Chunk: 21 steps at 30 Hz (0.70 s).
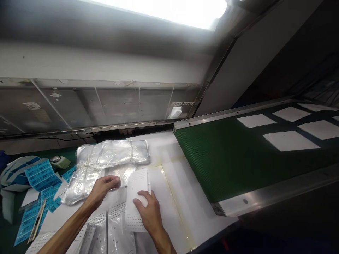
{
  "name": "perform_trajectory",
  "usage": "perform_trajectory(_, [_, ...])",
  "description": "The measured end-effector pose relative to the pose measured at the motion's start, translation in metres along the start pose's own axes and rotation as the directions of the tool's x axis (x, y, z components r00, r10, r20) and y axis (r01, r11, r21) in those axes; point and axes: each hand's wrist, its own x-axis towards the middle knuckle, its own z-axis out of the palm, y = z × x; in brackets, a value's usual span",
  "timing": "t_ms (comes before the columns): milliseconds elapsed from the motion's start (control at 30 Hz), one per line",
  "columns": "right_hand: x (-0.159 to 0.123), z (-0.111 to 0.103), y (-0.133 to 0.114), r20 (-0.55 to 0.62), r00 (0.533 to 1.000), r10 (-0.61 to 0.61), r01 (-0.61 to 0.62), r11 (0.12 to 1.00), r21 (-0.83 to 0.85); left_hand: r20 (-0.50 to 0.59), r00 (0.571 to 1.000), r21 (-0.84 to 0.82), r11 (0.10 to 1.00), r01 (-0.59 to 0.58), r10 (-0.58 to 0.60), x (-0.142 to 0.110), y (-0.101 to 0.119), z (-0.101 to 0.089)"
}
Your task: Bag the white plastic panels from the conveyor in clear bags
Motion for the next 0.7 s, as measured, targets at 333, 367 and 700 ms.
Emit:
perform_trajectory(333, [-0.028,0.022,-0.041,0.248,0.925,-0.287,0.328,0.934,-0.14,0.064,0.995,-0.342,0.934,0.099,-0.083,-0.104,0.01,0.015])
perform_trajectory(367, [-0.03,0.02,-0.04,0.243,0.923,-0.298,0.341,0.927,-0.157,0.062,0.993,-0.392,0.913,0.113,-0.097,-0.112,0.011,0.016])
perform_trajectory(700, [-0.034,-0.048,-0.061,0.061,0.994,-0.093,0.093,0.996,0.007,0.018,0.998,-0.021,0.998,0.053,-0.052,-0.123,-0.002,0.007])
